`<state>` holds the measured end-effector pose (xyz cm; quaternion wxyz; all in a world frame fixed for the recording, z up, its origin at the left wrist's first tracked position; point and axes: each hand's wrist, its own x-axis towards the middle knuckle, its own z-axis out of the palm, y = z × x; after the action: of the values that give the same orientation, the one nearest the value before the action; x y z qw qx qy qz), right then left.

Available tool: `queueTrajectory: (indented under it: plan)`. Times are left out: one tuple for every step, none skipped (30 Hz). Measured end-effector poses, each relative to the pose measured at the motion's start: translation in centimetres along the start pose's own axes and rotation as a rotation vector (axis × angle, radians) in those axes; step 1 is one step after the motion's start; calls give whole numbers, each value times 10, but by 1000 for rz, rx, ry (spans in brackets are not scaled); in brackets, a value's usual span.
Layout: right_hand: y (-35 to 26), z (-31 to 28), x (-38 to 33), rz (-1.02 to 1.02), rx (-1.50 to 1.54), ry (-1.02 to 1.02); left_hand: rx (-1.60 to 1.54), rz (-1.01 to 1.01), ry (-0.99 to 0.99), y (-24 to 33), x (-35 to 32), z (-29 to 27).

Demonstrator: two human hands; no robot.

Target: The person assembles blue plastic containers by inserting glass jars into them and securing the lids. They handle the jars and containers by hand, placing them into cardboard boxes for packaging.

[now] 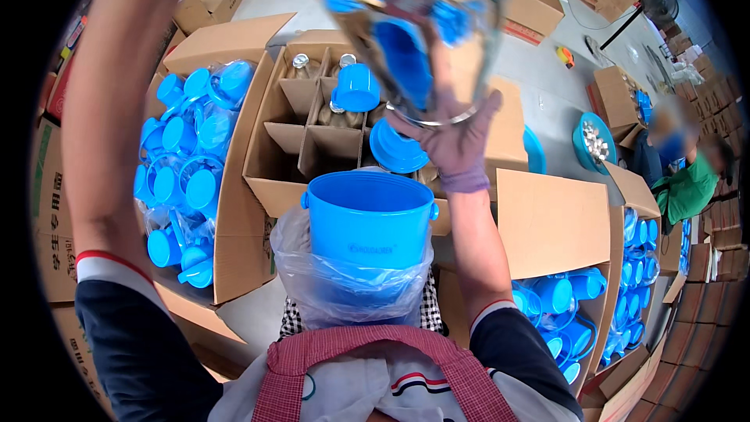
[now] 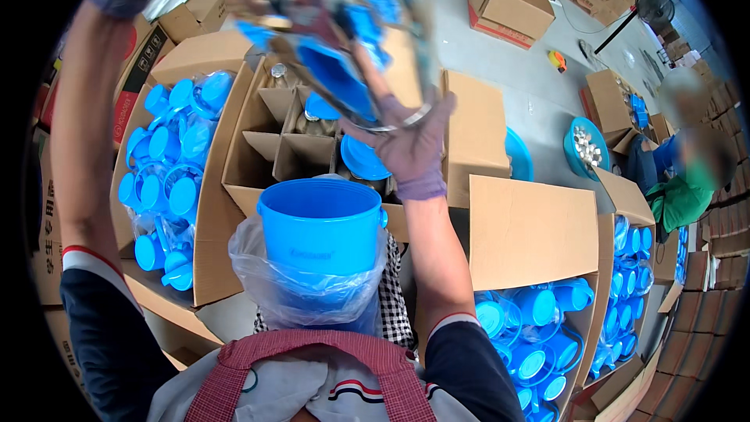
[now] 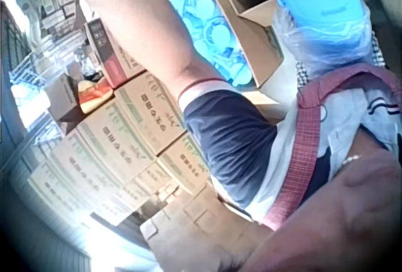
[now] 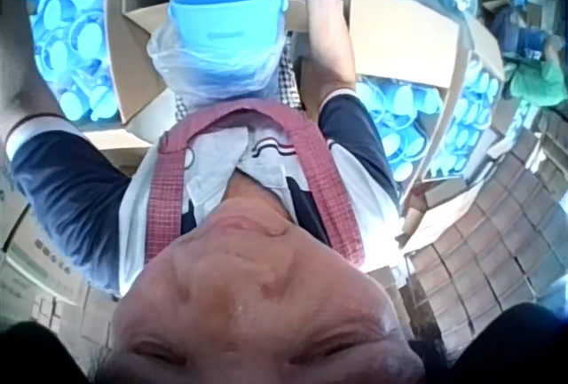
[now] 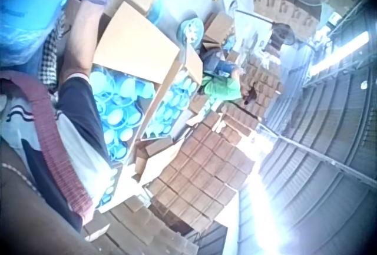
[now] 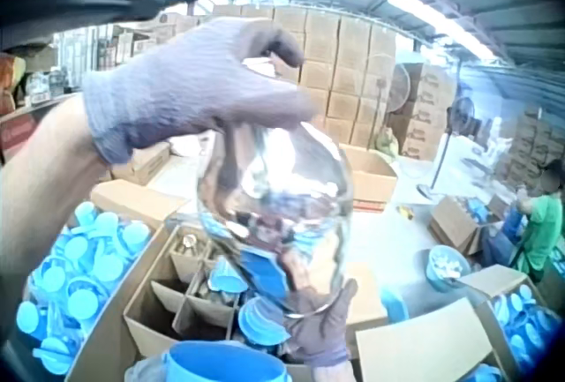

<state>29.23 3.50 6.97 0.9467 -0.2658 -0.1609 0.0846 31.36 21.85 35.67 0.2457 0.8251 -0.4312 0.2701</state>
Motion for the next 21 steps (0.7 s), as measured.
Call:
queueTrajectory:
  plan:
    - [-18, 7, -12, -46, -65, 8, -142, 25, -27, -6, 12, 10]
    - [-15, 10, -18, -41, -21, 27, -279, -53, -67, -1, 13, 10]
    - [-17, -2, -29, -59, -12, 90, -605, -196, -47, 0, 14, 29]
    - [-18, -11, -43, -26, -6, 127, -923, -348, -22, -1, 10, 48]
    - [-18, -15, -56, -82, -53, 278, -994, -396, -26, -14, 1, 70]
    - [-31, -30, -85, -221, -187, 480, -1183, -392, -69, -28, 5, 124]
    - [-26, -39, -97, -275, -206, 526, -1009, -312, -94, -64, -12, 160]
    - [-19, -46, -104, -313, -224, 566, -877, -330, -210, -85, -53, 202]
    - [-11, -54, -112, -315, -192, 541, -728, -345, -328, -110, -97, 241]
    - [-9, -65, -116, -305, -91, 533, -603, -333, -451, -134, -139, 289]
    - [-10, -77, -123, -311, 5, 541, -416, -246, -555, -127, -160, 306]
    - [-7, -87, -125, -273, 198, 537, -221, -151, -641, -120, -184, 316]
    - [-6, -92, -130, -226, 392, 537, -152, -192, -764, -111, -192, 317]
    - [-5, -95, -132, -224, 309, 559, -224, -265, -671, -114, -192, 315]
    - [-3, -98, -132, -221, 227, 581, -295, -337, -578, -118, -189, 309]
    - [-2, -100, -134, -210, 145, 603, -254, -450, -438, -124, -184, 296]
    - [-3, -105, -137, -207, 190, 600, -468, -664, -262, -126, -166, 274]
    - [-4, -108, -134, -204, 233, 583, -527, -754, -89, -156, -152, 254]
    - [-5, -109, -132, -195, 280, 571, -932, -679, 153, -163, -127, 218]
    - [-4, -101, -125, -200, 175, 647, -1165, -592, 126, -154, -106, 181]
    - [-3, -98, -121, -205, 141, 677, -1400, -489, 100, -140, -86, 150]
